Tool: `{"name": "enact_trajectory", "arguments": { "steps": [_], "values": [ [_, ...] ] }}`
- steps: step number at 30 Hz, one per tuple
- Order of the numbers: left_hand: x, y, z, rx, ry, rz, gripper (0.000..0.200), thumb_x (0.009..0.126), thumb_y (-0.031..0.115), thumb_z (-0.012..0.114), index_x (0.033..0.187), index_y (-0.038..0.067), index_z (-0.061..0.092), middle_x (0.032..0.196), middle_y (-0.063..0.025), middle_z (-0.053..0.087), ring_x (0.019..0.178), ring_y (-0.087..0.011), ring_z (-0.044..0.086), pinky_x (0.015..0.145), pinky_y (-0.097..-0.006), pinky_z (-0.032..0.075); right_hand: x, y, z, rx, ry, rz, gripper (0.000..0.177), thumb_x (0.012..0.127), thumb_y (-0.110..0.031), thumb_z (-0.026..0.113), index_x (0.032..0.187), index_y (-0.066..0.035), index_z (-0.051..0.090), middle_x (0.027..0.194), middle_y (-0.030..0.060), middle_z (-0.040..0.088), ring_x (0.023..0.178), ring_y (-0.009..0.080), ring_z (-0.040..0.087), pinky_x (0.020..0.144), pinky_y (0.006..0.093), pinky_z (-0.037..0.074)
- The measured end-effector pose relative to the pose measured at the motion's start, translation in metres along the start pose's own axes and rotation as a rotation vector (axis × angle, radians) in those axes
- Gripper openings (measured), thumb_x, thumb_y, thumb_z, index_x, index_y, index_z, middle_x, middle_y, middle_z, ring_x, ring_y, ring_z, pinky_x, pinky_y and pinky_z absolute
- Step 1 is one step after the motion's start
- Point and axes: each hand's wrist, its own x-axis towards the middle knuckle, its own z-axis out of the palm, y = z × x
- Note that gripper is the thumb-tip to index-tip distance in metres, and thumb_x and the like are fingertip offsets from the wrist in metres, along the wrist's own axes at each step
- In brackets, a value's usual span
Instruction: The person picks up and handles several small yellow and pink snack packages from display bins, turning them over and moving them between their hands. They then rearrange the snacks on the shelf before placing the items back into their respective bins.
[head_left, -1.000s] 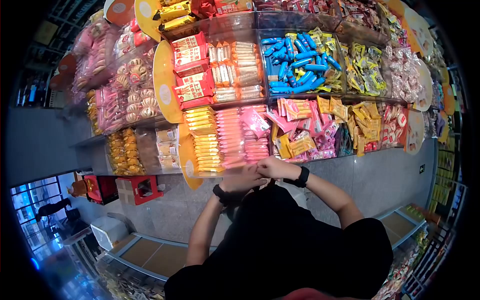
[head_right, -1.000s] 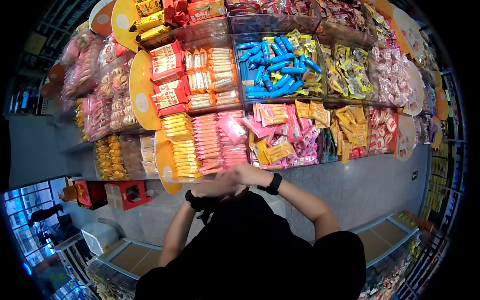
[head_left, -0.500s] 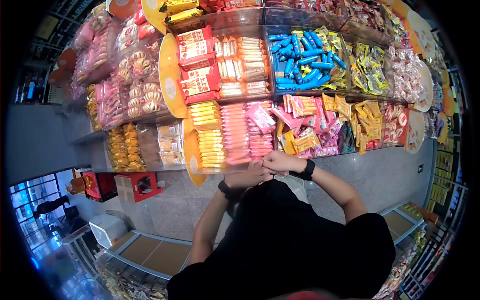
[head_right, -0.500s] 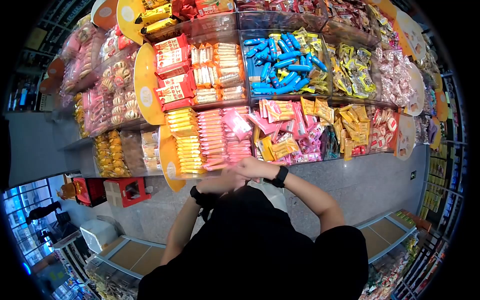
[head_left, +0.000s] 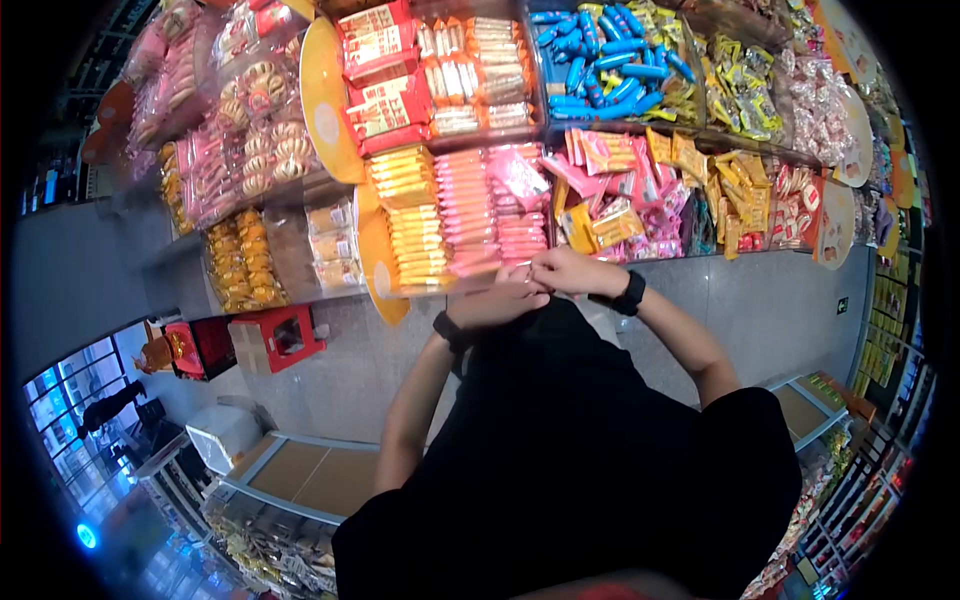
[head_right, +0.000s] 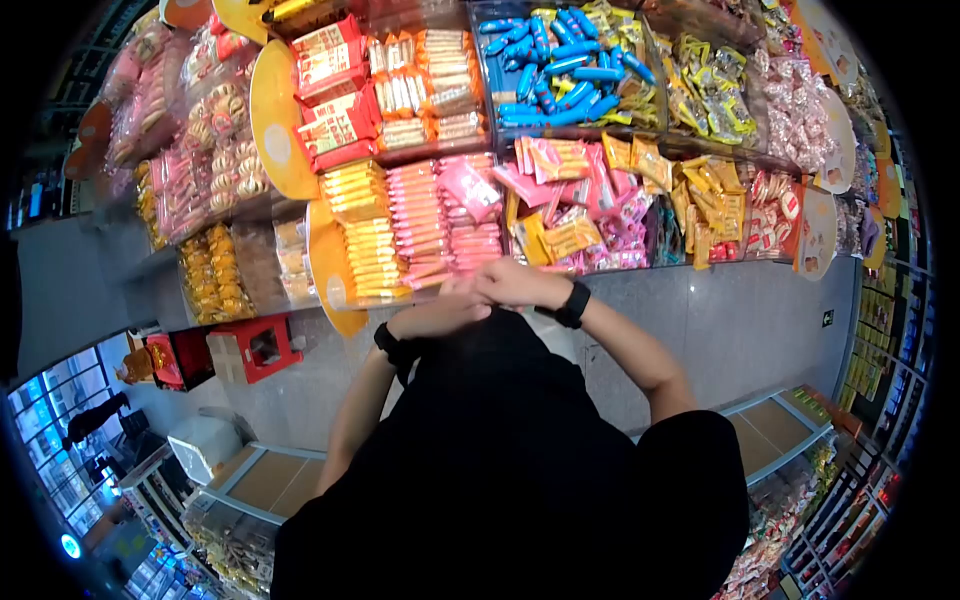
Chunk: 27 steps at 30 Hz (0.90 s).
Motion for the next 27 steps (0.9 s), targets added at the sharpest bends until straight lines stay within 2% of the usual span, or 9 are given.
{"name": "enact_trajectory", "arguments": {
  "steps": [3, 8, 11, 13, 19, 21, 23, 24, 27],
  "values": [
    [-0.009, 0.001, -0.003, 0.181, 0.133, 0.126, 0.029, 0.090, 0.021, 0.043, 0.107, 0.000, 0.054, 0.111, -0.0118, 0.051, 0.105, -0.0242, 0.046, 0.092, -0.0320, 0.035, -0.003, -0.005, -0.014, 0.026, -0.023, 0.083, 0.026, 0.087, -0.023, 0.044, 0.073, -0.004, 0.055, 0.055, 0.0041, 0.053, 0.045, 0.0101, 0.051, 0.040, 0.0257, 0.041],
    [-0.051, -0.001, -0.030, 0.590, 0.083, 0.194, 0.024, 0.090, 0.022, 0.042, 0.088, 0.001, 0.055, 0.089, -0.0120, 0.054, 0.085, -0.0263, 0.050, 0.082, -0.0333, 0.038, 0.000, -0.018, -0.035, -0.428, 0.254, -0.167, 0.022, 0.081, -0.020, 0.047, 0.078, 0.000, 0.056, 0.066, 0.0176, 0.057, 0.062, 0.0318, 0.057, 0.059, 0.0383, 0.045],
    [-0.078, 0.031, -0.053, 0.204, 0.214, -0.246, 0.034, 0.090, 0.030, 0.041, 0.089, -0.001, 0.056, 0.082, -0.0159, 0.058, 0.081, -0.0302, 0.054, 0.074, -0.0360, 0.042, 0.009, -0.038, -0.040, -0.683, 0.082, -0.202, 0.021, 0.081, -0.021, 0.050, 0.083, -0.001, 0.056, 0.073, 0.0189, 0.057, 0.070, 0.0317, 0.058, 0.064, 0.0399, 0.045],
    [-0.086, 0.040, -0.068, 0.334, 0.300, -0.374, 0.036, 0.090, 0.031, 0.042, 0.091, -0.002, 0.056, 0.086, -0.0187, 0.060, 0.080, -0.0323, 0.056, 0.073, -0.0375, 0.043, 0.028, -0.042, -0.040, -0.664, -0.039, -0.214, 0.028, 0.080, -0.027, 0.051, 0.084, 0.000, 0.060, 0.076, 0.0181, 0.061, 0.073, 0.0322, 0.059, 0.066, 0.0397, 0.046],
    [-0.037, 0.032, -0.101, 0.526, -0.012, -0.374, 0.034, 0.086, 0.029, 0.046, 0.101, 0.000, 0.057, 0.092, -0.0206, 0.061, 0.087, -0.0331, 0.058, 0.076, -0.0384, 0.045, 0.078, -0.052, -0.034, -0.867, -0.167, -0.108, 0.033, 0.074, -0.030, 0.057, 0.091, -0.003, 0.062, 0.085, 0.0160, 0.063, 0.087, 0.0313, 0.058, 0.074, 0.0390, 0.046],
    [-0.014, 0.012, -0.105, 0.664, -0.153, -0.503, 0.039, 0.082, 0.027, 0.049, 0.112, 0.001, 0.053, 0.105, -0.0207, 0.058, 0.097, -0.0328, 0.055, 0.083, -0.0376, 0.043, 0.086, -0.054, -0.043, -0.878, 0.084, -0.050, 0.040, 0.072, -0.031, 0.060, 0.101, -0.003, 0.058, 0.096, 0.0201, 0.059, 0.095, 0.0347, 0.054, 0.078, 0.0406, 0.046],
    [0.000, -0.003, -0.105, 0.770, -0.266, -0.455, 0.034, 0.072, 0.014, 0.049, 0.101, -0.003, 0.059, 0.096, -0.0229, 0.061, 0.089, -0.0321, 0.060, 0.073, -0.0385, 0.047, 0.096, -0.039, -0.042, -0.925, 0.410, 0.030, 0.063, 0.067, -0.030, 0.067, 0.118, -0.004, 0.041, 0.117, 0.0275, 0.039, 0.098, 0.0423, 0.050, 0.083, 0.0474, 0.045],
    [0.005, -0.003, -0.105, 0.765, -0.356, -0.545, 0.044, 0.078, 0.016, 0.048, 0.120, 0.002, 0.048, 0.115, -0.0191, 0.054, 0.106, -0.0283, 0.052, 0.088, -0.0335, 0.041, 0.100, -0.035, -0.039, -0.998, 0.475, 0.089, 0.061, 0.067, -0.028, 0.067, 0.117, -0.005, 0.041, 0.116, 0.0263, 0.040, 0.098, 0.0427, 0.050, 0.078, 0.0489, 0.046],
    [-0.002, -0.020, -0.103, 0.669, -0.365, -0.500, 0.048, 0.077, 0.012, 0.048, 0.124, 0.003, 0.046, 0.120, -0.0160, 0.052, 0.110, -0.0247, 0.050, 0.090, -0.0309, 0.039, 0.113, -0.013, -0.034, -1.157, 0.668, 0.107, 0.055, 0.068, -0.016, 0.063, 0.118, -0.007, 0.041, 0.109, 0.0227, 0.044, 0.095, 0.0395, 0.053, 0.064, 0.0455, 0.051]
  ]
}}
